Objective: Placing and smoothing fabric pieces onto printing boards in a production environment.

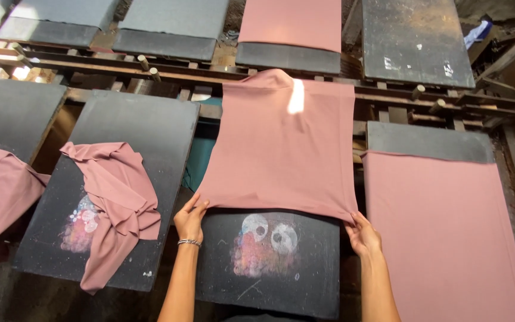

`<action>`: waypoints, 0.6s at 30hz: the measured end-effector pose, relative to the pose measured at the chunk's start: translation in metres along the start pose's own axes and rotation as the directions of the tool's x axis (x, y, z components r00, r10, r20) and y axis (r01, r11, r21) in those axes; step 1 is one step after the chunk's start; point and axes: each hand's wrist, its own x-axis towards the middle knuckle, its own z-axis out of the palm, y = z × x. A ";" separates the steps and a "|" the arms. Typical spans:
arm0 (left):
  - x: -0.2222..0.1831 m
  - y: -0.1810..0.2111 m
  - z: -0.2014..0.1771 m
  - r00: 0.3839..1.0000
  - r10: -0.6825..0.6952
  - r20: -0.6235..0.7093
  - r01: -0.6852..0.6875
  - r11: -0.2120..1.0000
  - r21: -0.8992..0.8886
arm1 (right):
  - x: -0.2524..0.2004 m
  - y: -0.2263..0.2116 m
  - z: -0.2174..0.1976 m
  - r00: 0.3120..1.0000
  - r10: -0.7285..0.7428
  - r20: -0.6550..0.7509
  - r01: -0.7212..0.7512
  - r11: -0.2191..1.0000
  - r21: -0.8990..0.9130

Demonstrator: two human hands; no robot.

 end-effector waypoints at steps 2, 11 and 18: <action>-0.001 -0.011 -0.023 0.998 -0.029 0.056 0.028 0.999 0.022 | -0.016 0.004 -0.016 0.999 0.049 -0.006 -0.049 0.998 -0.036; -0.040 -0.007 -0.108 0.988 -0.062 0.140 0.058 0.998 0.033 | -0.080 0.042 -0.079 0.997 -0.071 0.015 0.072 0.968 -0.240; -0.081 -0.004 -0.161 0.984 -0.061 0.170 0.051 0.997 0.058 | -0.129 0.069 -0.119 0.986 -0.160 -0.049 0.138 0.943 -0.302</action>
